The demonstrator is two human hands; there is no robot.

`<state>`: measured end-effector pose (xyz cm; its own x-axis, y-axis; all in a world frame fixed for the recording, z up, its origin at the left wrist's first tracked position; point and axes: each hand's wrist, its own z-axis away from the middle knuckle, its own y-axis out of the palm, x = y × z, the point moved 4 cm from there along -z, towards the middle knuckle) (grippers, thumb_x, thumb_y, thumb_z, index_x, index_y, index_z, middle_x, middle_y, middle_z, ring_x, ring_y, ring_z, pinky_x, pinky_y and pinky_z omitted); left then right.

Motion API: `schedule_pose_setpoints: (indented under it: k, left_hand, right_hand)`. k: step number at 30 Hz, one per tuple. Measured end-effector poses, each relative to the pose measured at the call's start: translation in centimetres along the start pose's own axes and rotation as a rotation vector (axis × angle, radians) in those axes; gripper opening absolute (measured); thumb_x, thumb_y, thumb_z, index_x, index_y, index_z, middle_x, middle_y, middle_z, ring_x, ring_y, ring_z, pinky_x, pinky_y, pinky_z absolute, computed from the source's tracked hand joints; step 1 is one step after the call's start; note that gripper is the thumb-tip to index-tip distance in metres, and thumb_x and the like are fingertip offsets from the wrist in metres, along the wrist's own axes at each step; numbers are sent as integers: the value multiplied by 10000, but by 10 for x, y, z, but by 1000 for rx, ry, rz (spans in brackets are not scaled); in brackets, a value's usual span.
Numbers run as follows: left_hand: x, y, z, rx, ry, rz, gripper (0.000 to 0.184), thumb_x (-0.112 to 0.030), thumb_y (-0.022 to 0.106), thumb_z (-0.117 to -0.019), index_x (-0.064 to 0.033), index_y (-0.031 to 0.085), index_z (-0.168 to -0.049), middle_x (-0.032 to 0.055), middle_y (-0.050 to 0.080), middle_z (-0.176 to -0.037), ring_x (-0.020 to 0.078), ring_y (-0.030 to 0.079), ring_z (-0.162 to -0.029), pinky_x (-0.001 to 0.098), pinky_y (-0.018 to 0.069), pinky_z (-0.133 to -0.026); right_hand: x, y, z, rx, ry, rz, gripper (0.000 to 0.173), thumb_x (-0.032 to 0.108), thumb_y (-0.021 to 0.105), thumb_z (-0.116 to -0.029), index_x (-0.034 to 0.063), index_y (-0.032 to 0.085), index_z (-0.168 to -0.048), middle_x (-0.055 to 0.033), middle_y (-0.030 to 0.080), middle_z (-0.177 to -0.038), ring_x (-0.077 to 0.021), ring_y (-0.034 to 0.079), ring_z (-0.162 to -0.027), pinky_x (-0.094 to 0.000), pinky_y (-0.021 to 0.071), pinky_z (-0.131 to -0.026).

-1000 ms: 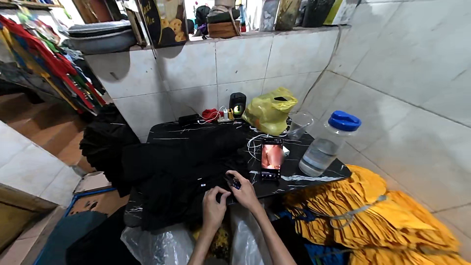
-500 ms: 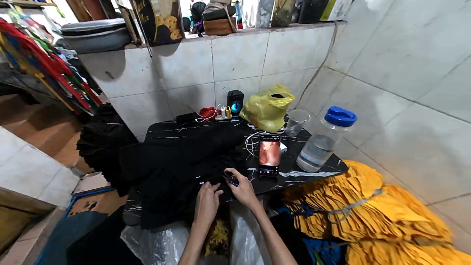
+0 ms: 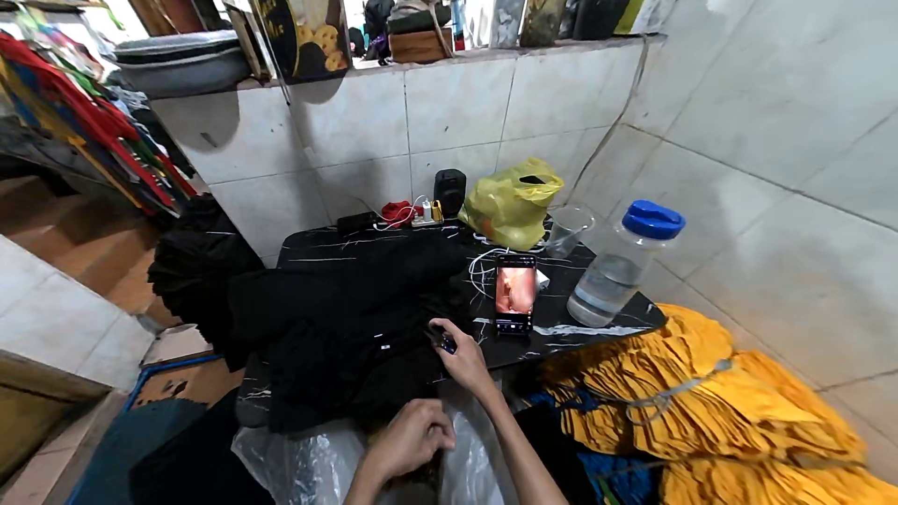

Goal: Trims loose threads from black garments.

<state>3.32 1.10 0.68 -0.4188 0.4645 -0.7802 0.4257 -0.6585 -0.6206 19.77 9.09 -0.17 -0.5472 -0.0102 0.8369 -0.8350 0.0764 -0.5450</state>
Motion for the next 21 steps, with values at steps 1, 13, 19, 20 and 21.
schedule_pose_setpoints:
  k: [1,13,19,20,21]
  left_hand:
    - [7,7,5,83,-58,-23,162,-222,712,-952,-74,778,-942,80,705,-954,197,674,-908,398,559,-877]
    - [27,-16,36,-193,-346,157,118,-152,695,-958,-99,746,-1051,20,748,-889,133,721,-687,335,640,-662]
    - [30,-42,12,-544,-342,-211,442,-400,680,-962,-171,686,-1340,90,591,-1388,339,476,-1349,531,396,-1134]
    - [30,-34,5,-513,-316,-117,416,-335,635,-997,-150,664,-1368,94,563,-1438,327,436,-1401,518,357,-1173]
    - [28,-28,0,-494,-284,3,397,-269,590,-1022,-106,644,-1380,104,549,-1467,294,422,-1429,472,343,-1197]
  right_hand:
    - [-1,0,0,-3,-4,-3,422,226,668,-965,320,627,-1375,-59,737,-1052,-240,707,-931,-532,566,-851]
    - [-2,1,1,-9,-6,8,419,242,664,-970,338,622,-1375,-45,739,-1012,-231,707,-890,-524,569,-813]
    - [0,0,1,7,3,19,433,240,662,-972,341,609,-1389,-50,736,-1028,-236,703,-910,-531,562,-836]
    - [0,0,0,9,1,26,437,245,661,-970,341,607,-1393,-52,736,-1021,-238,702,-907,-529,560,-836]
    - [0,0,0,12,-2,32,443,248,658,-968,338,604,-1398,-54,733,-1007,-238,700,-900,-525,558,-834]
